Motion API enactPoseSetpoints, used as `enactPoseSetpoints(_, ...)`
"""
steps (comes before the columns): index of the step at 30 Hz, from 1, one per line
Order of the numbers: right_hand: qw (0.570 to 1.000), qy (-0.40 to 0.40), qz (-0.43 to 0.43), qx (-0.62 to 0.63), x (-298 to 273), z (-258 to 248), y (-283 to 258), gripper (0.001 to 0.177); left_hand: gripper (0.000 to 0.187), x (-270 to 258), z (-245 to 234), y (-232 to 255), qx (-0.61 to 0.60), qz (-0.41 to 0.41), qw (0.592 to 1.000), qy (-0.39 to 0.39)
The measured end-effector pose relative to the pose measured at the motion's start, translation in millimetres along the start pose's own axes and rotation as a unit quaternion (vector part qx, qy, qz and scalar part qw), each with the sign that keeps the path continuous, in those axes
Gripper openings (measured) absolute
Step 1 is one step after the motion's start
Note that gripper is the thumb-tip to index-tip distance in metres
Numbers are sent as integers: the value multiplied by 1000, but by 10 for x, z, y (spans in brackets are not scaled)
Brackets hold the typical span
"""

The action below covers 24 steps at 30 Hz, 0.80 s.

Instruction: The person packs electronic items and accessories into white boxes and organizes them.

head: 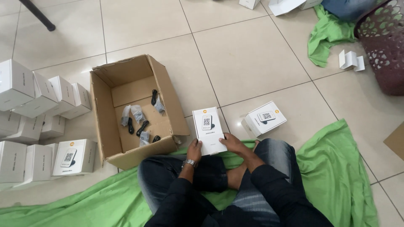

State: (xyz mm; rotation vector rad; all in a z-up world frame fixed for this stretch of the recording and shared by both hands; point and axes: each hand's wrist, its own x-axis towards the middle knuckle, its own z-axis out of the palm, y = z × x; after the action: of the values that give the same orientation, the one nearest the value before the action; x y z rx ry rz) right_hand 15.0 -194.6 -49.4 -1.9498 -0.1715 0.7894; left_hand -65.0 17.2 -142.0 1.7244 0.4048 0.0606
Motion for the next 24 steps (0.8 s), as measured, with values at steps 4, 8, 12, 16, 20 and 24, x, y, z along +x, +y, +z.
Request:
enactPoseSetpoints(4,998,-10,-28,52,121,26,224,47,34,46,17,-24,60,28,998,19)
enactPoseSetpoints(8,996,-1,-53,77,375,96,594,55,37,202,129,-315,26,61,996,67)
enactPoseSetpoints(12,981,53,-171,79,567,95,783,48,35,196,145,-9,73,49,988,129)
enactPoseSetpoints(16,976,124,-162,71,178,-126,113,41,37,-172,-53,1294,144,62,975,158)
enactPoseSetpoints(20,979,165,-107,47,-167,-154,-490,55,42,-162,-113,1567,185,113,965,147)
enactPoseSetpoints(24,977,145,-156,-1,-69,-201,-466,53,46,-17,-151,1376,129,57,988,59)
